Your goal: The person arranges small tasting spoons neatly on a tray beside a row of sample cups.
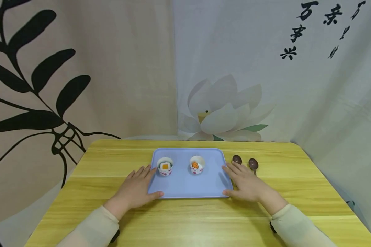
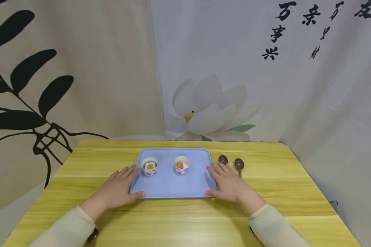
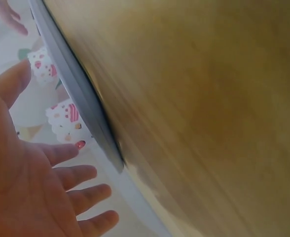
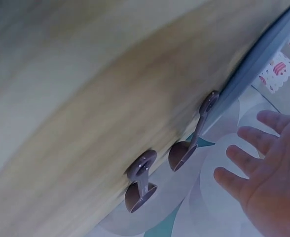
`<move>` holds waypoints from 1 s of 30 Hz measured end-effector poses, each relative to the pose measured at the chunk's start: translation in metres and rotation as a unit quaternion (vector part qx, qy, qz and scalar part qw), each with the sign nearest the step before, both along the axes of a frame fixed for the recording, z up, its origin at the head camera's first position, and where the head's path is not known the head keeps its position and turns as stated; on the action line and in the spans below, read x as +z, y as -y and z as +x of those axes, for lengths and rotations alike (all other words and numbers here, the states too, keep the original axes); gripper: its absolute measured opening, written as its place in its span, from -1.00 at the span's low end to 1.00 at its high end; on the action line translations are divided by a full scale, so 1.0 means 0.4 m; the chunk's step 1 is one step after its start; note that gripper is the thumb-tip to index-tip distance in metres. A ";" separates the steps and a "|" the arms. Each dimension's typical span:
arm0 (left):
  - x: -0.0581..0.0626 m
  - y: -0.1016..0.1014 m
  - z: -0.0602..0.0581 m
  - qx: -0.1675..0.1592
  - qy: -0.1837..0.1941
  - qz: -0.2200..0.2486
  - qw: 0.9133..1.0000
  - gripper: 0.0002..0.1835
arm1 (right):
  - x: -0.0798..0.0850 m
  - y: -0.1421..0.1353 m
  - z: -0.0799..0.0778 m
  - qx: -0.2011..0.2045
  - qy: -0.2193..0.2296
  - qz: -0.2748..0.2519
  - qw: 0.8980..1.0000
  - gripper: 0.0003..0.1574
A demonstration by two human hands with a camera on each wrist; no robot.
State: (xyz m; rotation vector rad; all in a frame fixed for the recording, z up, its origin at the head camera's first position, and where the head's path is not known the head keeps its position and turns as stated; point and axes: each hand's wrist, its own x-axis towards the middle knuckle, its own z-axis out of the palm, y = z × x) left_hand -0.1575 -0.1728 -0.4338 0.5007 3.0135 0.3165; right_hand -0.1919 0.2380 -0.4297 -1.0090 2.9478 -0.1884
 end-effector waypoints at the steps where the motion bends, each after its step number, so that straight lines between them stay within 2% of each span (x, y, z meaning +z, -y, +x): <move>1: -0.002 0.000 -0.003 0.001 0.002 -0.002 1.000 0.04 | -0.001 0.001 -0.001 0.000 0.002 0.003 1.000 0.13; 9: -0.005 0.000 -0.014 0.001 0.015 -0.010 1.000 0.07 | -0.009 0.003 -0.009 -0.007 0.027 0.011 1.000 0.21; 30: -0.009 0.003 -0.028 -0.003 0.047 -0.027 0.999 0.13 | -0.028 -0.007 -0.026 -0.007 0.040 0.035 0.999 0.27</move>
